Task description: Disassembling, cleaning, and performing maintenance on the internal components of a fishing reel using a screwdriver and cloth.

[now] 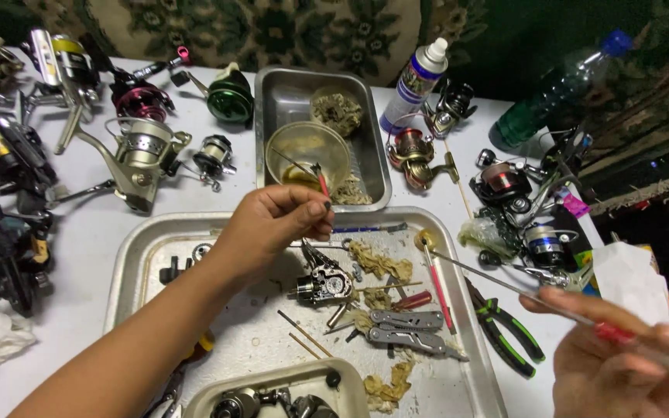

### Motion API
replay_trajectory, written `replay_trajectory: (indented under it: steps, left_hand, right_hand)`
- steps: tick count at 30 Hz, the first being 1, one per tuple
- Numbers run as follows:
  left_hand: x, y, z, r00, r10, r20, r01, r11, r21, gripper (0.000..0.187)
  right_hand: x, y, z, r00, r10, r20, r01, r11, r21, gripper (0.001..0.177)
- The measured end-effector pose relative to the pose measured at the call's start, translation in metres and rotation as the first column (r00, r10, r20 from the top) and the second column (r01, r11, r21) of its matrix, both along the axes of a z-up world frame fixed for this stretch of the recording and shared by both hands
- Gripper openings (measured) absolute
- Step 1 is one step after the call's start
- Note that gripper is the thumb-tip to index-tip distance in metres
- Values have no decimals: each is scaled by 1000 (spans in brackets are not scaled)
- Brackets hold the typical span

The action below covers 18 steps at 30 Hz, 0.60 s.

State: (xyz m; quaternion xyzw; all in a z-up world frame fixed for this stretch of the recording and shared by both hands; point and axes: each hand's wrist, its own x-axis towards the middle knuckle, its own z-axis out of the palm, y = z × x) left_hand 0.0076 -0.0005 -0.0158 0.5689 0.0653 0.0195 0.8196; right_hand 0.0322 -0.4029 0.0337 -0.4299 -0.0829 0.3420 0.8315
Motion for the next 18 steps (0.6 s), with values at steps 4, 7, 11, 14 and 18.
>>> replay_trajectory:
  steps: [4, 7, 11, 14, 18]
  left_hand:
    - [-1, -3, -3, 996, -76, 37, 77, 996, -38, 19]
    - [-2, -6, -3, 995, -95, 25, 96, 994, -60, 22]
    - [0, -8, -11, 992, -103, 73, 109, 991, -82, 27]
    - [0, -6, -9, 992, -118, 50, 122, 988, -92, 21]
    - [-1, -8, -5, 994, -106, 33, 109, 988, -112, 25]
  right_hand:
    - [-27, 102, 21, 200, -285, 938, 712, 700, 61, 27]
    - [-7, 124, 16, 217, -313, 925, 579, 804, 136, 22]
    - [1, 144, 16, 268, -286, 920, 527, 843, 109, 24]
    - [1, 146, 19, 248, -242, 938, 520, 850, 81, 23]
    - [4, 147, 15, 214, -241, 947, 512, 853, 101, 21]
